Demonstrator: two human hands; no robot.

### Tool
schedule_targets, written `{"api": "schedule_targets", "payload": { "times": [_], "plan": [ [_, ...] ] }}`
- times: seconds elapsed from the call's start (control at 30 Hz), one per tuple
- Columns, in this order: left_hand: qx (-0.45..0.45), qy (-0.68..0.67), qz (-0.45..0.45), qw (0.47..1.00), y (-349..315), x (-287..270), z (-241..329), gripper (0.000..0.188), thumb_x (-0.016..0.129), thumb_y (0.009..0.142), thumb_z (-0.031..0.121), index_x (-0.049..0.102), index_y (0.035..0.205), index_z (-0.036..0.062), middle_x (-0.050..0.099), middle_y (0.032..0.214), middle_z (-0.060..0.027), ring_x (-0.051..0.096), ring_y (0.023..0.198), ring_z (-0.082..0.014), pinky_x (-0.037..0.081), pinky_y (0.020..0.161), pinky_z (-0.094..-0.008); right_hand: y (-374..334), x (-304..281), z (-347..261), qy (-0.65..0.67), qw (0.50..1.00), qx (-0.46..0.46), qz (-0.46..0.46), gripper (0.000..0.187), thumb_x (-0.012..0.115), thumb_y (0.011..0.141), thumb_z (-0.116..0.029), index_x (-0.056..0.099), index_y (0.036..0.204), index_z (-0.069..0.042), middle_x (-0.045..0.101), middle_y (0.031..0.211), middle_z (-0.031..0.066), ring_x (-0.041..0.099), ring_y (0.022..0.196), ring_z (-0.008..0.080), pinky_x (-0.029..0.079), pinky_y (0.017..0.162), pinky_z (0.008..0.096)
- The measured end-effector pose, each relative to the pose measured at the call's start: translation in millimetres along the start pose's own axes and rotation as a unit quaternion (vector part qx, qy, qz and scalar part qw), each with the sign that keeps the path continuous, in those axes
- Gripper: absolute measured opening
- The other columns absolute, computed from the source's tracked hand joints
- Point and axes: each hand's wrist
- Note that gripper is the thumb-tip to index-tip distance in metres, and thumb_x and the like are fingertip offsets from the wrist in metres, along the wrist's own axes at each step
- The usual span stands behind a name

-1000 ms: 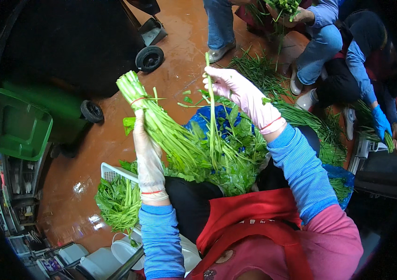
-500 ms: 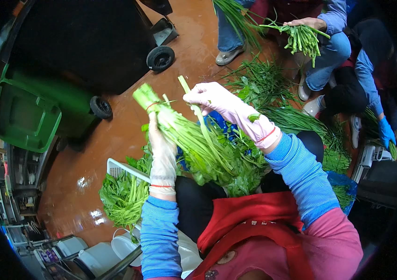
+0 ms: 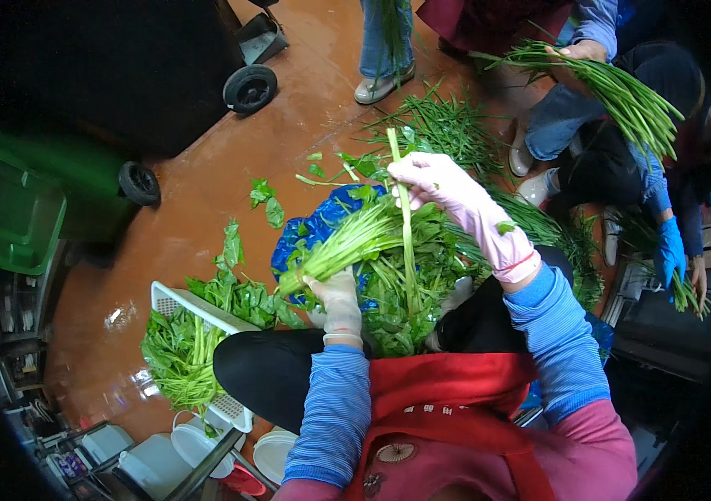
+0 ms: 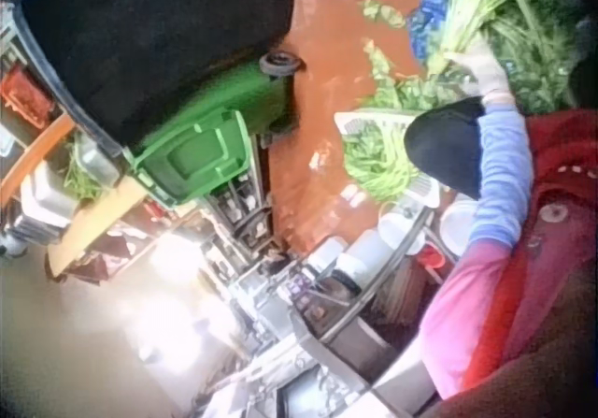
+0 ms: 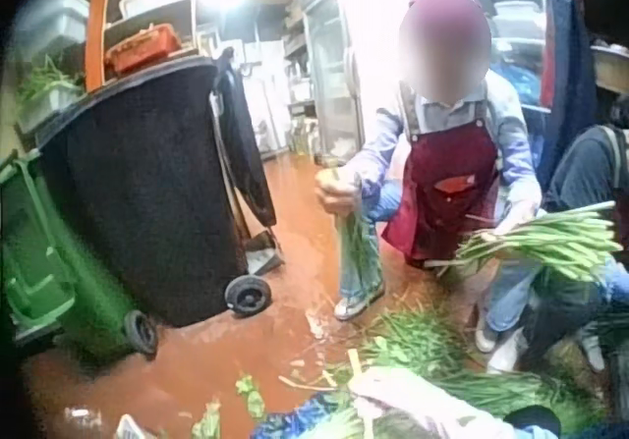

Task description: The person sits on the floor and sorts leafy green vegetables by hand, removing unwanted leaves and stems, then placing the cleaned bunches into a white basket. Other workers are visible nearby performing similar tasks.

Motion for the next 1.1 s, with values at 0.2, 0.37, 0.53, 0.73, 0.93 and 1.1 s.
{"api": "schedule_targets", "payload": {
  "times": [0.2,0.37,0.53,0.73,0.93,1.1],
  "plan": [
    [-0.009,0.24,0.131,0.962,1.7,-66.9,-3.7,0.054,0.04,0.089,0.051,0.046,0.122,0.009,0.052,0.121,-0.0102,0.051,0.109,-0.0265,0.037,0.094,-0.045,6.4,-30.6,8.6,0.006,0.998,0.01,0.063,0.035,0.062,0.083,-0.038,0.06,0.091,-0.004,0.062,0.078,0.0037,0.058,0.067,0.01,0.046,0.061,0.0213],
    [-0.027,0.496,0.059,0.866,-65.3,24.7,-27.6,0.029,0.047,0.091,0.031,0.054,0.107,0.0076,0.063,0.086,-0.0045,0.06,0.08,-0.0196,0.046,0.073,-0.0327,18.6,-18.0,24.1,0.042,0.998,0.014,0.05,0.025,0.064,0.083,-0.029,0.06,0.083,-0.004,0.061,0.072,0.0027,0.055,0.059,0.0085,0.044,0.054,0.0204],
    [-0.029,0.528,-0.294,0.796,-99.8,113.4,-27.8,0.049,0.048,0.09,0.037,0.049,0.122,0.0002,0.062,0.102,-0.0093,0.06,0.093,-0.0182,0.045,0.084,-0.0308,27.7,8.2,23.8,0.066,0.998,0.008,0.024,0.02,0.062,0.084,-0.021,0.059,0.077,-0.004,0.059,0.067,0.0029,0.05,0.053,0.0068,0.04,0.047,0.0188],
    [-0.102,0.449,-0.183,0.869,-89.2,143.9,1.7,0.033,0.048,0.092,0.026,0.052,0.11,-0.0027,0.055,0.069,-0.0035,0.055,0.061,-0.0143,0.048,0.061,-0.0289,25.1,28.9,22.1,0.074,0.997,-0.024,-0.01,0.027,0.061,0.085,-0.03,0.057,0.079,-0.004,0.057,0.071,0.0015,0.051,0.063,0.007,0.041,0.056,0.0201],
    [-0.11,0.219,-0.149,0.958,-67.1,154.2,33.4,0.028,0.048,0.092,0.021,0.05,0.111,0.0,0.051,0.07,-0.0021,0.048,0.063,-0.0139,0.044,0.059,-0.0294,-8.2,66.0,45.6,0.009,0.972,-0.037,-0.23,0.05,0.042,0.09,-0.052,0.06,0.084,-0.006,0.053,0.071,-0.0012,0.048,0.068,0.0136,0.042,0.064,0.0285],
    [-0.087,0.19,-0.133,0.969,-74.4,170.8,42.1,0.035,0.037,0.096,0.029,0.05,0.112,0.0013,0.051,0.074,-0.0029,0.047,0.063,-0.0163,0.043,0.059,-0.0303,-2.8,68.1,49.2,-0.073,0.917,0.037,-0.39,0.042,0.047,0.091,-0.041,0.06,0.098,-0.001,0.058,0.079,0.0009,0.052,0.074,0.0082,0.042,0.068,0.0251]
  ]
}}
Point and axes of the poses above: each hand's wrist, its own y-axis towards the middle knuckle, its own x-axis out of the palm, z = x × y
